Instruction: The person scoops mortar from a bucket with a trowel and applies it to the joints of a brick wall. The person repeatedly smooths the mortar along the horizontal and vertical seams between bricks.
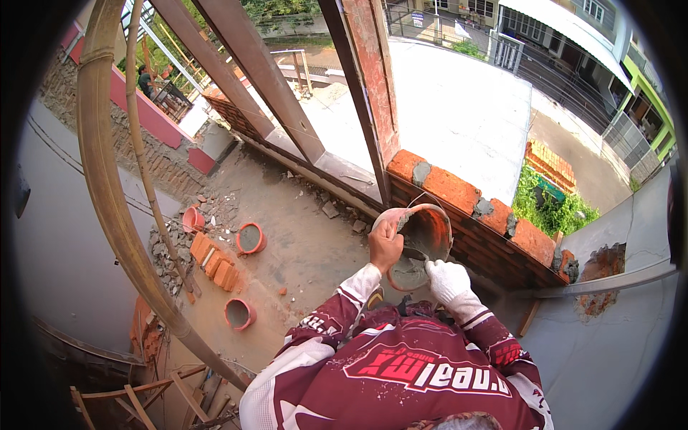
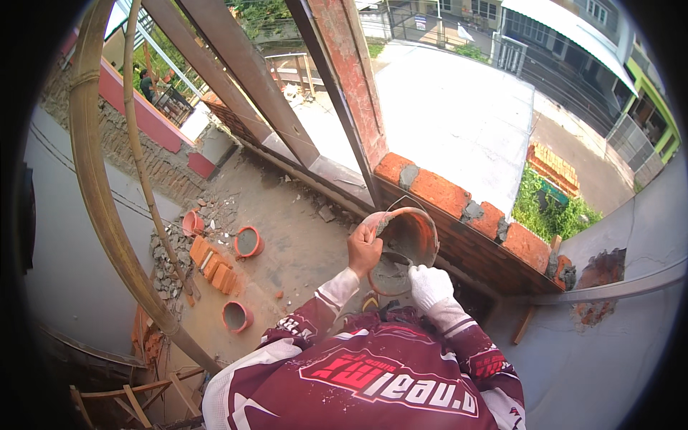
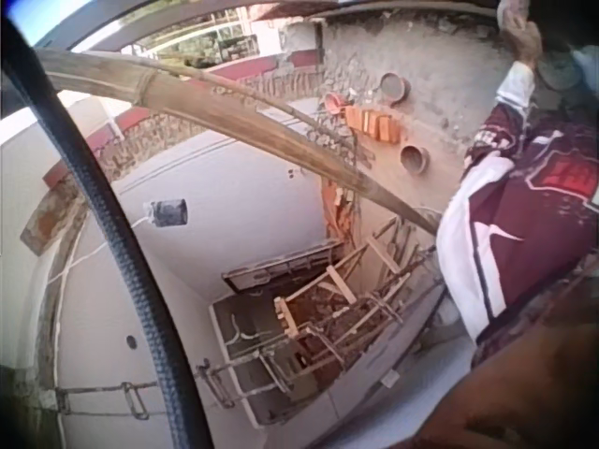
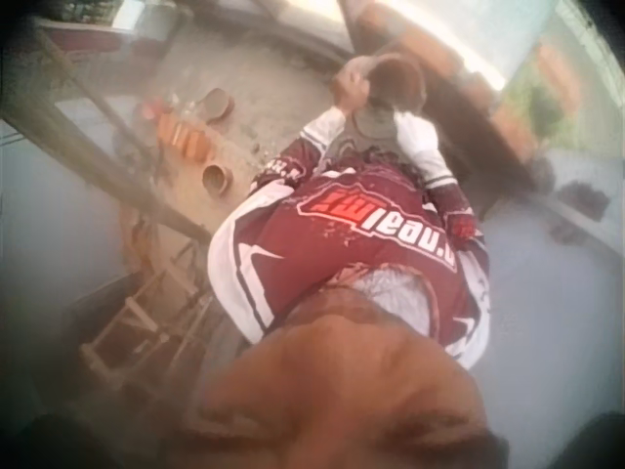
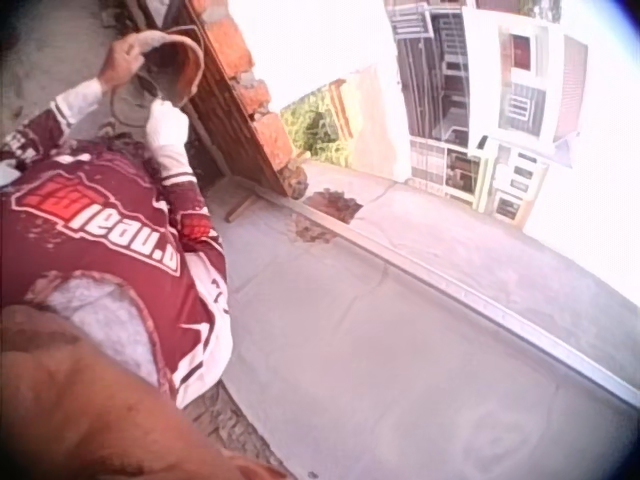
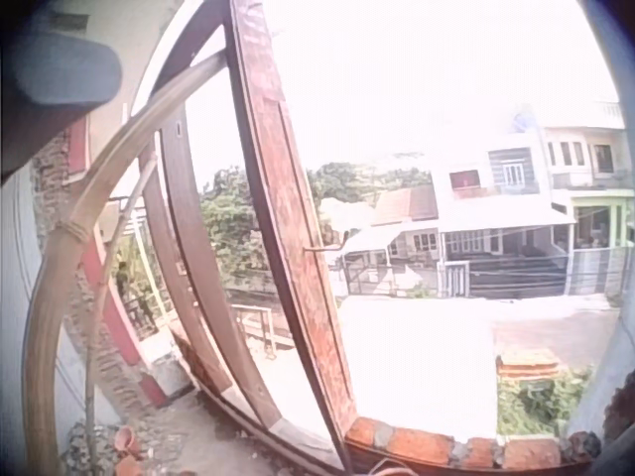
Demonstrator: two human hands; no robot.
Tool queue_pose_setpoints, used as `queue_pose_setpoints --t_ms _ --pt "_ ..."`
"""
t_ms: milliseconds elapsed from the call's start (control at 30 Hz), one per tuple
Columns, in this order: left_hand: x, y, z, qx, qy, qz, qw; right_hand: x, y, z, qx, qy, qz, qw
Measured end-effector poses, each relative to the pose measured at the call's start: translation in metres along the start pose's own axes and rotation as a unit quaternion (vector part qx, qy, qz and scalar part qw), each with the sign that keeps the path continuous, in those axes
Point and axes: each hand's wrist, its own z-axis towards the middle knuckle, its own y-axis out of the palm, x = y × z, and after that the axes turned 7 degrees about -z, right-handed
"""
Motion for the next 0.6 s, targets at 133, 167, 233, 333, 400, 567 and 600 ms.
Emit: queue_pose_setpoints --t_ms 133,167,233,333,400,567,600 --pt "0.009 0.004 -0.009 -0.003 0.052 -0.016 0.999 0.016 -0.014 0.013 -0.025 0.054 0.105 0.993" --pt "0.015 0.004 -0.005 -0.008 0.059 -0.020 0.998 0.018 -0.011 0.019 -0.064 0.017 0.146 0.987" --pt "0.022 -0.006 0.000 -0.004 0.055 -0.039 0.998 0.019 -0.002 0.019 -0.112 -0.031 0.267 0.957" --pt "0.032 -0.016 0.012 -0.006 0.028 -0.068 0.997 0.004 -0.028 0.008 -0.139 0.044 0.439 0.887" --pt "0.020 -0.021 0.014 0.014 0.015 -0.082 0.996 0.009 -0.004 0.003 0.021 -0.033 0.285 0.958" --pt "0.026 -0.016 0.015 0.038 0.018 -0.098 0.994 0.022 -0.037 -0.006 0.074 0.009 0.017 0.997" --pt "0.022 -0.015 0.013 0.029 0.039 -0.085 0.995 0.024 -0.047 -0.006 0.084 0.034 0.039 0.995"
